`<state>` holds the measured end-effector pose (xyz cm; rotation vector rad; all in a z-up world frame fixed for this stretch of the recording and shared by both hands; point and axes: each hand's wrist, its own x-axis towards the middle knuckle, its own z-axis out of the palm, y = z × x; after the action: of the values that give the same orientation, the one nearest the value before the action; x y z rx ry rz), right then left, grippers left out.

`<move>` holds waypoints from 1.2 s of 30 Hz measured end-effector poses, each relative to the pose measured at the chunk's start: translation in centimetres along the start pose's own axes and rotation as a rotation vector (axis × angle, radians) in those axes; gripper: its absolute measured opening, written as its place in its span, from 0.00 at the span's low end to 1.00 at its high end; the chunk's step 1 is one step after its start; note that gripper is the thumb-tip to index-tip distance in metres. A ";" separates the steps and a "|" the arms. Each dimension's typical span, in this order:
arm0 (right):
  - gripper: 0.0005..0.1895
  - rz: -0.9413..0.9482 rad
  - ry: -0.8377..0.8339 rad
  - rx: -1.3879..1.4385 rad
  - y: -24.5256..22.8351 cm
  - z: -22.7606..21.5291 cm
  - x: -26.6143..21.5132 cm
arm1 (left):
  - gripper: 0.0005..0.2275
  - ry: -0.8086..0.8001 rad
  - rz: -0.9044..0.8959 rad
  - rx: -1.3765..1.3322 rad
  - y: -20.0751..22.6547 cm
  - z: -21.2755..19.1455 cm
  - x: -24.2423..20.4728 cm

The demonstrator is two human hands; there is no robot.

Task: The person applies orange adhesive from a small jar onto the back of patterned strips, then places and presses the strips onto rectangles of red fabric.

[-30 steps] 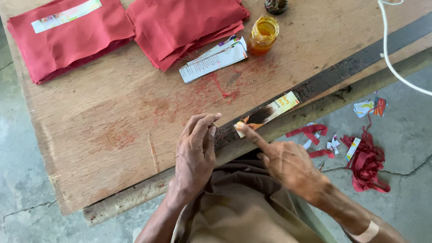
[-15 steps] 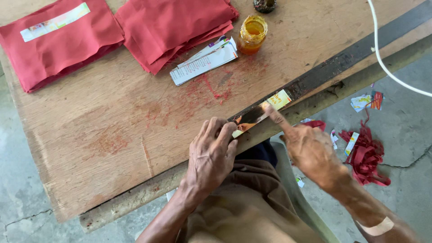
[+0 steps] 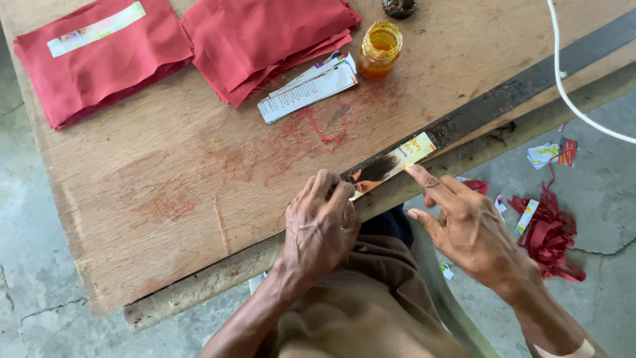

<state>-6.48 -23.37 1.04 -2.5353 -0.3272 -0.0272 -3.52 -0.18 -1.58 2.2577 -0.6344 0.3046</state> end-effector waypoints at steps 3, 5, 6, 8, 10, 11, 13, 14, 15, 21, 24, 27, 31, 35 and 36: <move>0.38 0.100 -0.004 -0.022 -0.8 0.6 0.4 | 0.07 -0.002 0.008 0.025 0.0 0.3 -0.1; 0.36 -0.062 0.073 -0.055 -1.2 1.2 1.1 | 0.07 0.003 0.002 0.055 0.0 0.6 0.0; 0.35 -0.144 0.110 -0.072 -1.3 1.5 1.3 | 0.07 0.007 -0.005 0.070 0.0 0.7 0.1; 0.29 -0.177 0.120 -0.081 -1.6 2.0 1.7 | 0.06 0.011 -0.014 0.085 -0.1 1.0 0.1; 0.25 -0.215 0.135 -0.099 -1.9 2.6 2.3 | 0.06 0.009 -0.018 0.083 -0.3 1.1 -0.1; 0.24 -0.238 0.144 -0.113 -2.1 2.9 2.8 | 0.07 0.014 -0.007 0.070 -0.3 1.1 -0.1; 0.22 -0.282 0.167 -0.133 -2.5 3.4 3.6 | 0.09 0.029 0.020 0.045 -0.5 1.1 -0.1; 0.21 -0.302 0.176 -0.136 -2.7 3.7 3.9 | 0.08 0.036 0.023 0.039 -0.5 1.0 -0.2; 0.19 -0.321 0.184 -0.139 -2.8 3.8 4.1 | 0.08 0.044 0.025 0.033 -0.5 0.9 -0.2; 0.07 -0.340 0.138 -0.195 -3.7 4.2 5.5 | 0.11 0.078 -0.047 -0.076 0.0 0.3 -0.5; 0.09 -0.379 0.162 -0.247 -3.7 3.4 6.2 | 0.15 0.072 -0.081 -0.115 0.1 -0.3 -0.6; 0.05 -0.321 0.216 -0.351 -2.8 1.9 6.8 | 0.14 0.057 -0.087 -0.139 -0.2 -0.7 -0.5; 0.08 -0.252 0.343 -0.463 -0.7 -1.0 6.7 | 0.14 0.041 -0.045 -0.085 -0.4 -0.7 -0.4; 0.05 -0.234 0.451 -0.598 0.6 -3.6 7.1 | 0.13 -0.071 -0.080 -0.031 -0.3 -0.9 -0.4; 0.05 -0.235 0.479 -0.626 0.7 -4.0 7.2 | 0.12 -0.104 -0.103 -0.022 -0.2 -1.0 -0.4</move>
<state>0.92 -24.50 4.62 -2.9535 -0.4714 -0.9431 -3.78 0.80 -1.18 2.2872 -0.5699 0.1299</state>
